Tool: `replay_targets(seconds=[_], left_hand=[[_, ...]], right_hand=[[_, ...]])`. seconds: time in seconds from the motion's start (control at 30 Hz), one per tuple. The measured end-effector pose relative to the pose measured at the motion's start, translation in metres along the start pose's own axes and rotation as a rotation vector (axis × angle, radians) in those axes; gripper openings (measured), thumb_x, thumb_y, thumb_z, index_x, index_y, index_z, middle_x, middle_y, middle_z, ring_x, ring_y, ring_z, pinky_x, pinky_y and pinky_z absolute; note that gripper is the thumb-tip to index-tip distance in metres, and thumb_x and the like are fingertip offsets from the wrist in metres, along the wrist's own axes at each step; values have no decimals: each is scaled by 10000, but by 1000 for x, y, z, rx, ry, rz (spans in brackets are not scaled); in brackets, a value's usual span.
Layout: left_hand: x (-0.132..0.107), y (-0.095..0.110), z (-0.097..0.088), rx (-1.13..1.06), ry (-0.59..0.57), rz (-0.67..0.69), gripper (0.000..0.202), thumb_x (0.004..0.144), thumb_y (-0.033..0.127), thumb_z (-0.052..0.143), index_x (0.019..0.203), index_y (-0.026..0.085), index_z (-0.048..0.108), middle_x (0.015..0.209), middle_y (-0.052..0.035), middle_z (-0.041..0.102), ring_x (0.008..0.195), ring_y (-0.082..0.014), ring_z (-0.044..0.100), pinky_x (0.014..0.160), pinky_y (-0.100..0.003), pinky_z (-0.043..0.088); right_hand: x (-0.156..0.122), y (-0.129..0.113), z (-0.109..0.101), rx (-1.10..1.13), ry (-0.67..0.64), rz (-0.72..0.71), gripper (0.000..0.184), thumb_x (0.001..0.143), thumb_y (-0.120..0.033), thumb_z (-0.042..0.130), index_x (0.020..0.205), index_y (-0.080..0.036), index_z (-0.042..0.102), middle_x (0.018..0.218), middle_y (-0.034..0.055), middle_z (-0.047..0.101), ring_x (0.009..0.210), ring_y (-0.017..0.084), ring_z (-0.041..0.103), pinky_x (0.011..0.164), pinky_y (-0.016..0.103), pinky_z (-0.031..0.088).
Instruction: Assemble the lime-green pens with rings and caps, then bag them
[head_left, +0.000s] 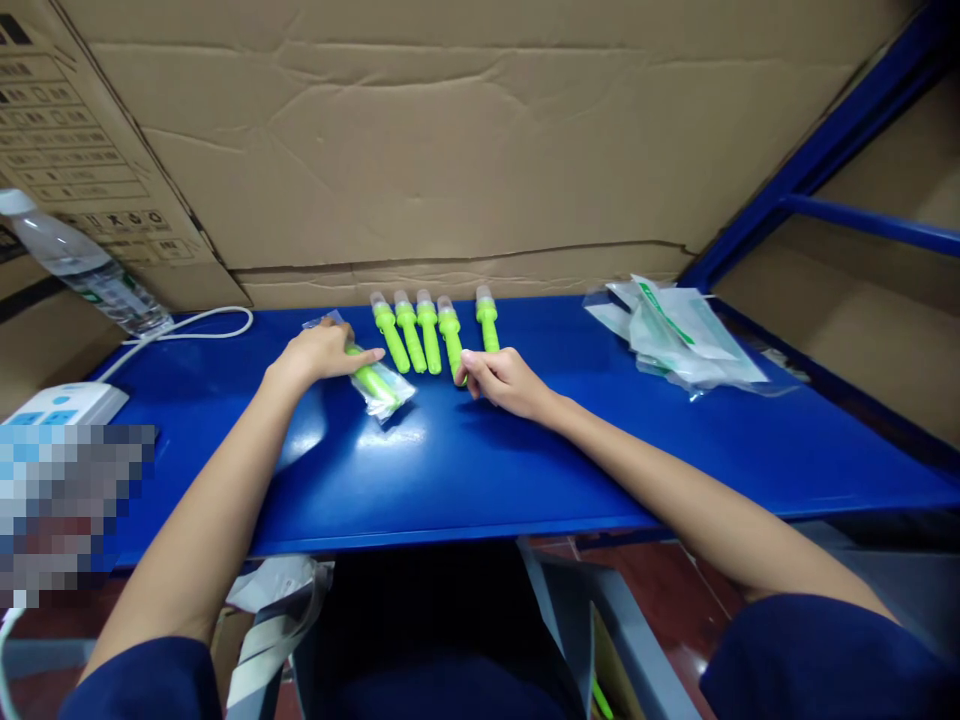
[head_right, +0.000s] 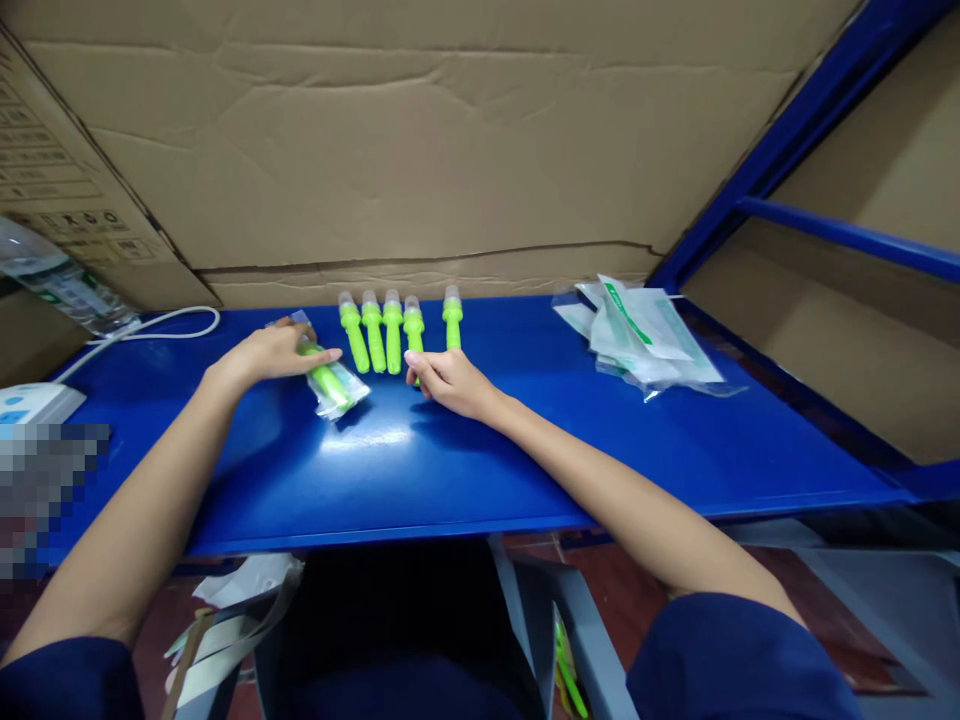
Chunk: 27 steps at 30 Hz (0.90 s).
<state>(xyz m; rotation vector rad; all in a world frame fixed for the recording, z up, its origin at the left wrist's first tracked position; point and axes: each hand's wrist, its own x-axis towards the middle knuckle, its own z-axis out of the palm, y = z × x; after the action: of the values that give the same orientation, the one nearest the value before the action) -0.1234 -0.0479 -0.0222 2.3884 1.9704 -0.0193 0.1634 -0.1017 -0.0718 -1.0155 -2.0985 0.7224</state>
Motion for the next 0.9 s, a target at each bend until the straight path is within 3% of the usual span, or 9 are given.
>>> replay_targets(seconds=[0.13,0.3,0.4,0.5,0.6,0.73,0.8,0.9], left_hand=[[8,-1,11,-95,-5,122,830,778,718,588,1375,142,569,1496,-218,516,1311,-372,567,1058,-386,476],[11,2,16,-55,-94,29,758,888,528,509,1560,190,407,1665,-168,293,1490,-398,381,1170,-447,386],[11,7,19,-43,-129,-50,683,911,363,456,1581,248,383,1681,-149,268,1492,-452,360,1157,-551,380],[11,8,20,-28,-101,-90,643,917,353,436,1555,274,430,1700,-114,229,1527,-469,276,1163,-629,339],[14,2,21,-33,-59,-87,580,957,379,368,1512,259,487,1729,-77,121,1562,-414,221,1196,-627,290],[20,-12,26,-67,-22,-120,602,993,460,317,1559,272,403,1736,-81,9,1584,-372,173,1214,-593,277],[23,-16,29,-87,2,-162,623,1003,513,291,1588,304,342,1736,-78,-14,1588,-372,154,1220,-599,263],[25,-17,33,-105,36,-202,637,1011,561,255,1604,333,296,1736,-69,-10,1594,-364,122,1234,-603,231]], right_hand=[[0,0,-2,-31,-3,-11,753,972,-780,238,757,-187,650,565,9,599,515,115,559,602,261,432],[3,4,-19,-309,23,-54,733,1014,-707,187,782,-190,651,634,47,649,589,155,612,633,280,410],[5,14,-39,-534,136,-21,668,1039,-630,209,801,-191,653,725,85,700,686,202,657,638,298,383],[6,32,-64,-677,333,35,620,1059,-558,201,817,-191,639,804,117,715,765,237,671,676,318,404],[6,55,-91,-792,492,144,558,1069,-498,220,888,-174,638,923,166,707,882,283,666,769,369,445],[0,79,-127,-910,564,348,426,1057,-359,336,1107,-73,648,1147,263,643,1121,315,607,953,405,429],[-7,84,-142,-956,565,497,379,1015,-266,433,1228,-9,613,1253,292,593,1244,335,543,1038,405,384],[-18,85,-158,-954,587,792,497,971,-256,523,1362,49,500,1391,331,495,1330,396,472,1070,449,357]])
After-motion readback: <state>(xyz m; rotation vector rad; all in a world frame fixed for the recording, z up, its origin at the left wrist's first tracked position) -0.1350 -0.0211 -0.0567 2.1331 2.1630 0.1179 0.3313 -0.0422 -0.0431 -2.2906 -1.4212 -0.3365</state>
